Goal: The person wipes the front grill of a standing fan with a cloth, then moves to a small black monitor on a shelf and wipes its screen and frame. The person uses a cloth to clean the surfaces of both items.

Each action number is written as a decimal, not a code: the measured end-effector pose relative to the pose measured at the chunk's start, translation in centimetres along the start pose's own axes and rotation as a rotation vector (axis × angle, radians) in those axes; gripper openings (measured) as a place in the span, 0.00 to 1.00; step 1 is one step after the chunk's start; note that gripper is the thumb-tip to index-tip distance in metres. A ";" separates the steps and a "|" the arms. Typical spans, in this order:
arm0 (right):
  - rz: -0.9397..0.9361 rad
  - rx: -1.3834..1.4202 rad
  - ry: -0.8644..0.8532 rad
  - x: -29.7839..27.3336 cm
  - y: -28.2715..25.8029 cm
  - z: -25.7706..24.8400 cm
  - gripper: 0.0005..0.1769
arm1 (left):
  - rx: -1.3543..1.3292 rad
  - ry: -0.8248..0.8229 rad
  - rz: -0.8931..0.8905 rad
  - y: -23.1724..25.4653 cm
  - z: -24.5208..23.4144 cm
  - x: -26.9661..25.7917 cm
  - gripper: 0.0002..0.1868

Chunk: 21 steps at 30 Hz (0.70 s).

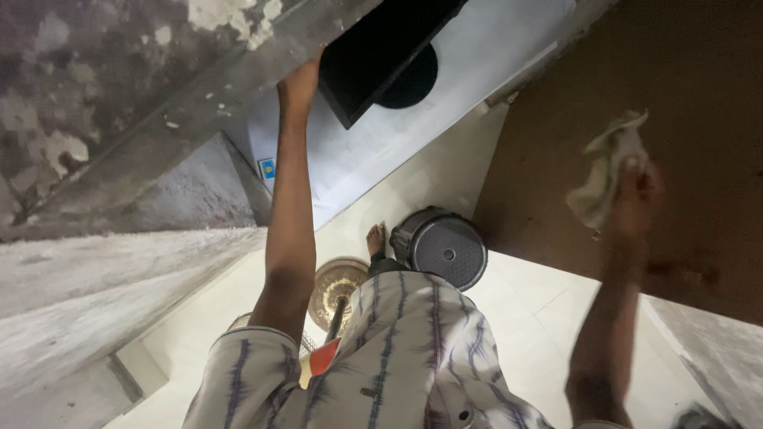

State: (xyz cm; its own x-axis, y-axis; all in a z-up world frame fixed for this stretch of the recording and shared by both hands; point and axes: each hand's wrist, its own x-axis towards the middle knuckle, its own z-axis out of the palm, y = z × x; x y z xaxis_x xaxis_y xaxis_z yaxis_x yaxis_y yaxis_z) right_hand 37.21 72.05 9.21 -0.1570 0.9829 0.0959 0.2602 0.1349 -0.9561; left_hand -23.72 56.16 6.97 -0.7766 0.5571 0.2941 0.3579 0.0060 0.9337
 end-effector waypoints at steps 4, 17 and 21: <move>0.097 0.093 -0.035 1.3 3.0 -3.2 0.20 | 0.241 -0.058 -0.066 -3.0 0.1 0.4 0.19; 0.360 0.275 -0.020 0.9 4.8 -4.3 0.18 | 0.147 -0.003 -0.085 -1.9 -2.1 -3.2 0.18; 0.375 0.066 -0.011 0.5 3.3 -4.7 0.18 | 0.081 -0.022 -0.040 -0.5 -1.6 -4.2 0.18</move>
State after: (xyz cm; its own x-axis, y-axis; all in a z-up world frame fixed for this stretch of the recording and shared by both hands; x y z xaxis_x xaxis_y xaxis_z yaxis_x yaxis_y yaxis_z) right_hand 42.48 73.54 7.42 -0.0730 0.9609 -0.2669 0.2396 -0.2429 -0.9400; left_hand -21.49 52.53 5.56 -0.7802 0.5729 0.2511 0.3680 0.0958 0.9249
